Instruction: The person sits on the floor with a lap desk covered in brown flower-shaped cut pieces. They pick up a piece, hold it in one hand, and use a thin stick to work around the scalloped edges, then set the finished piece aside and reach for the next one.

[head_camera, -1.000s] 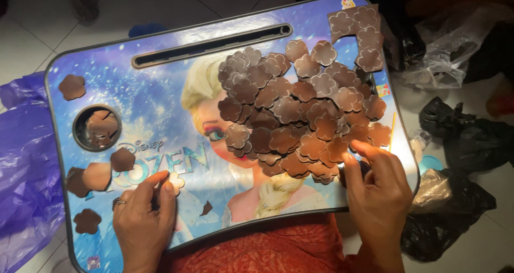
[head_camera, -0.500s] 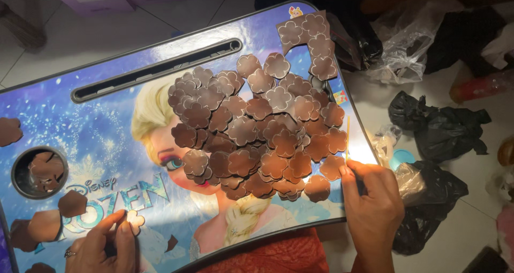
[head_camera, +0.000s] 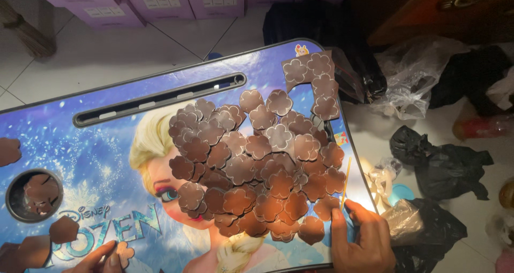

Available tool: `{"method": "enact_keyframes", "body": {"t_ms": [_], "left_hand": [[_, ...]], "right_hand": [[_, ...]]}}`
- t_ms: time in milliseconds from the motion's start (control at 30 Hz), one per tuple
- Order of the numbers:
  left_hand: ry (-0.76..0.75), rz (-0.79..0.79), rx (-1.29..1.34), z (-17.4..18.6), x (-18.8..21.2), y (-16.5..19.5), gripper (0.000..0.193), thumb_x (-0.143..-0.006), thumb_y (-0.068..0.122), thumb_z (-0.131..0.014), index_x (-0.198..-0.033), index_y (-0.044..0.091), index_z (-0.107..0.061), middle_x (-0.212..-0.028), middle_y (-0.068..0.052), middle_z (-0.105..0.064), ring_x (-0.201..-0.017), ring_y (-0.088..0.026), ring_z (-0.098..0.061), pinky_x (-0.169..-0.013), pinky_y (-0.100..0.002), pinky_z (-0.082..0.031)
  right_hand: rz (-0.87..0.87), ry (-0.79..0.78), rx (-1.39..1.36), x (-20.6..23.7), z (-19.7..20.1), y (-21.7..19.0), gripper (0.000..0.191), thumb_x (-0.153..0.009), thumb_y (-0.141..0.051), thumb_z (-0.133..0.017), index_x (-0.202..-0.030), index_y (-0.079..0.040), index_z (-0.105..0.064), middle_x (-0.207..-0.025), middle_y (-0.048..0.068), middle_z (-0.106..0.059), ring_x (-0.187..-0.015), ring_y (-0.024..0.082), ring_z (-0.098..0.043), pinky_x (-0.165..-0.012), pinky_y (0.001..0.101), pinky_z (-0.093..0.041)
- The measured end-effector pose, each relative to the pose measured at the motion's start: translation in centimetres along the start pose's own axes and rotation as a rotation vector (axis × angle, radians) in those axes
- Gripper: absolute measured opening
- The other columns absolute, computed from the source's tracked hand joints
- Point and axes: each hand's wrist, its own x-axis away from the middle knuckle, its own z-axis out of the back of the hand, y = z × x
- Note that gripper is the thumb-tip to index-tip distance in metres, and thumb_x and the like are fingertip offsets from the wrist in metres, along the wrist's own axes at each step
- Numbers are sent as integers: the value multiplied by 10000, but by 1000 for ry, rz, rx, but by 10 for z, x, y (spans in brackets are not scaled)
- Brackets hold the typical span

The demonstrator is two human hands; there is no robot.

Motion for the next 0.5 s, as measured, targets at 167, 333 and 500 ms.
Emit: {"method": "enact_keyframes", "body": {"t_ms": [167,333,500], "left_hand": [[-49,51,3,-17,-14,6,235,-880,177,-696,-1062,41,-760,-715,-133,-741,-641,-191,-727,-696,-315,-574],[-87,-3,6,-10,-24,2,219,-842,180,-709,-1023,74,-770,-721,-97,-752,-656,-184,-728,-710,-322,-566],[-82,-248,-47,37,-14,30,206,-803,183,-722,-985,107,-780,-728,-60,-762,-671,-177,-729,-724,-329,-558]], "right_hand": [[11,-26,-7,-9,-4,10,274,-799,-157,-804,-1048,-63,-738,-961,87,-720,-812,191,-702,-685,322,-564],[94,-22,65,1,-21,16,299,-784,-171,-815,-1041,-43,-731,-938,99,-692,-818,209,-678,-702,336,-567],[233,46,14,28,-38,32,248,-867,-145,-769,-1073,-16,-721,-991,125,-677,-902,262,-651,-733,350,-556]]}}
